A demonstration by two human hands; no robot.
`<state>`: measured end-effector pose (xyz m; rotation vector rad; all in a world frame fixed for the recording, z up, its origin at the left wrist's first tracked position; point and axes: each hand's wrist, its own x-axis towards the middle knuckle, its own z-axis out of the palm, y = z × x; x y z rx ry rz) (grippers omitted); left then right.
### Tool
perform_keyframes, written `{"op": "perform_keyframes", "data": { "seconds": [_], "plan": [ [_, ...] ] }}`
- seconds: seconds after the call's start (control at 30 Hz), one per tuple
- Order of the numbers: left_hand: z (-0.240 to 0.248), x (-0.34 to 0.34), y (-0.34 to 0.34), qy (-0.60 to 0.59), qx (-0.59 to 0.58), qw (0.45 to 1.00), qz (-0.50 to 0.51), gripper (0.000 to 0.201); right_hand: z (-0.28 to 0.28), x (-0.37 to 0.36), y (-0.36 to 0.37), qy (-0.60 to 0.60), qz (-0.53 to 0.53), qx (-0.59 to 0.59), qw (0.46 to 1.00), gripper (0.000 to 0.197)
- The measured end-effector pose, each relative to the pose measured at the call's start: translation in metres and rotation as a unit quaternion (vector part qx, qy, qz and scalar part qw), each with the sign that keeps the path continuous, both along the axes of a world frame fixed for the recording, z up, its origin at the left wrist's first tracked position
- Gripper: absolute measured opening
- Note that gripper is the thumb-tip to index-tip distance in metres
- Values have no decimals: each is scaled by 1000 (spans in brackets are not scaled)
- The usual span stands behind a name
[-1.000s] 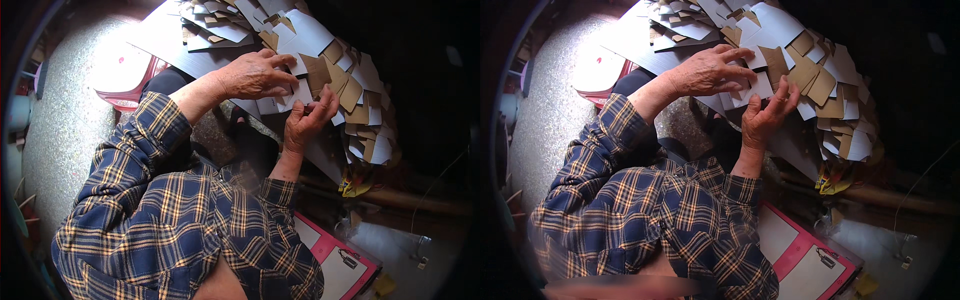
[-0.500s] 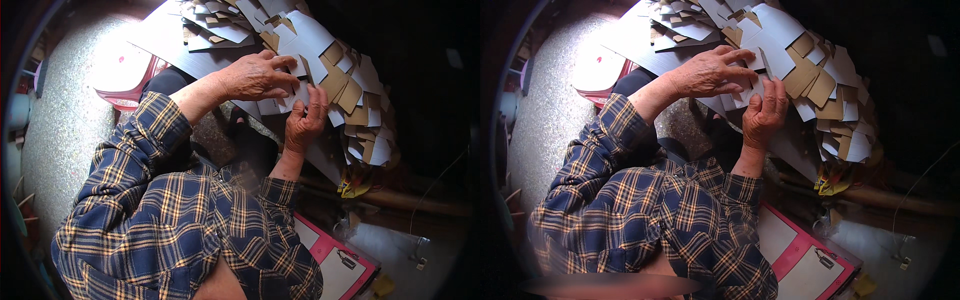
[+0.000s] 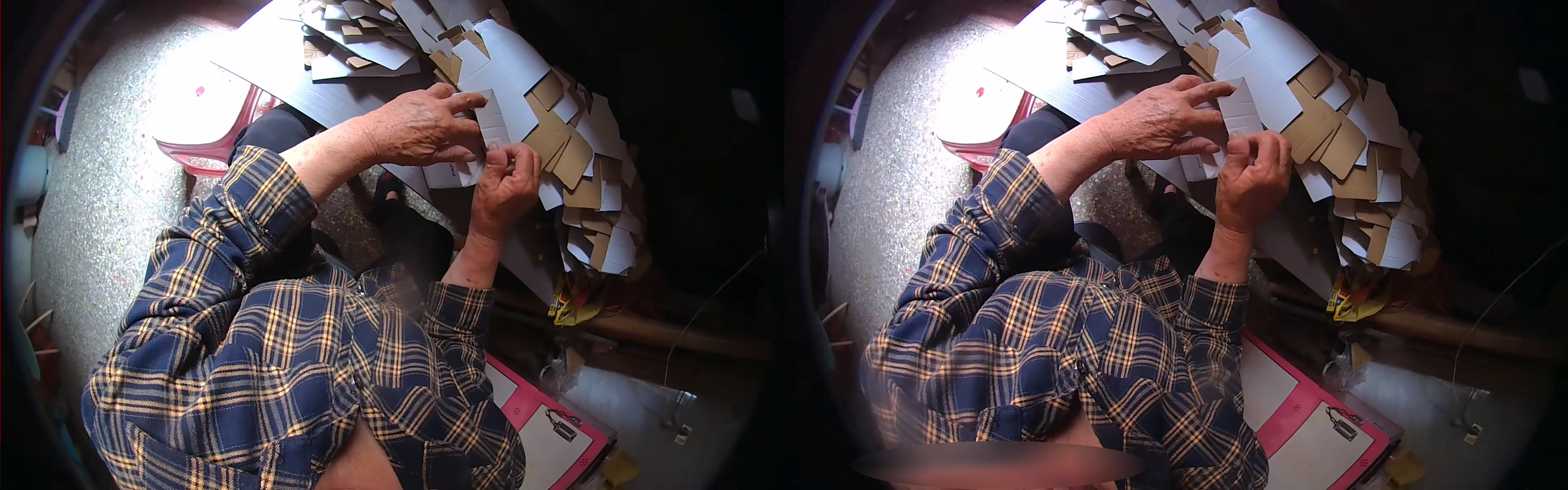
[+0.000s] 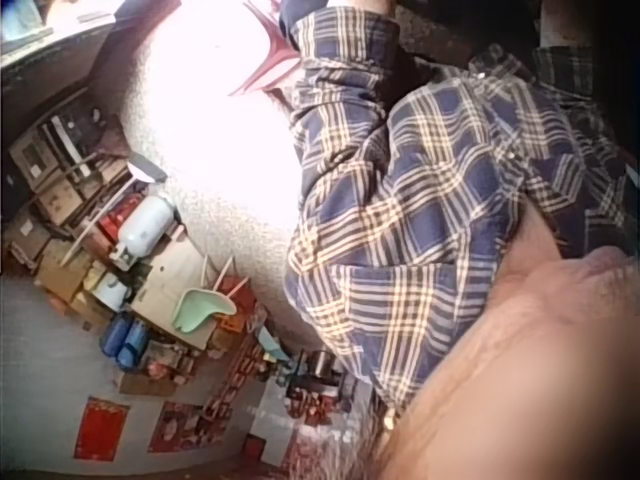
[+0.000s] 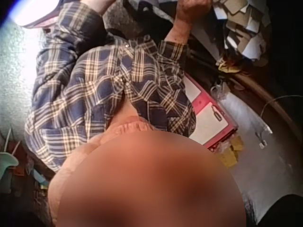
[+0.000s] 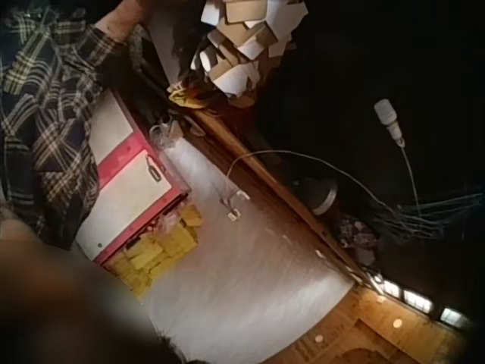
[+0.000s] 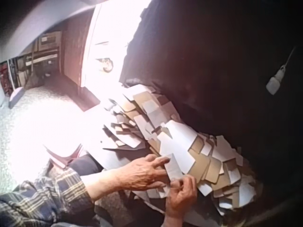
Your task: Folding and assembling cardboard boxes at an assembly station.
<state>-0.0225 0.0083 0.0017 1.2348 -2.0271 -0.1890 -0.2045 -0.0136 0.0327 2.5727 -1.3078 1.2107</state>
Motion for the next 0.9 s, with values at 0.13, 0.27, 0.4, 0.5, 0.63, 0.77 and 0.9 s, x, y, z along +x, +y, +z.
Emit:
{"op": "perform_keyframes", "data": {
  "seconds": [0.13, 0.27, 0.4, 0.5, 0.63, 0.77, 0.9],
  "plan": [
    [-4, 3, 3, 10, 2, 1000, 11, 29, 2, 9, -6, 15, -35, 15, 999, 31],
    [-9, 13, 4, 42, -3, 999, 2, 24, 5, 11, -9, 25, 6, 38, 999, 37],
    [-6, 8, 2, 64, -5, 998, -28, 22, 12, 6, -6, 78, -24, 32, 996, 41],
    [-4, 14, 12, 53, -15, 998, -10, 22, 14, 16, -1, 120, -30, -5, 992, 43],
    [-12, 9, 7, 53, -19, 998, -13, 23, 7, 12, -7, 195, -58, -74, 976, 45],
    [-11, 8, 11, 33, -18, 999, 6, 23, 9, 10, -11, 231, -57, -114, 964, 48],
    [-10, 11, 16, 32, -6, 999, 12, 23, 8, 16, -14, 232, -65, -74, 968, 51]
  ]
}}
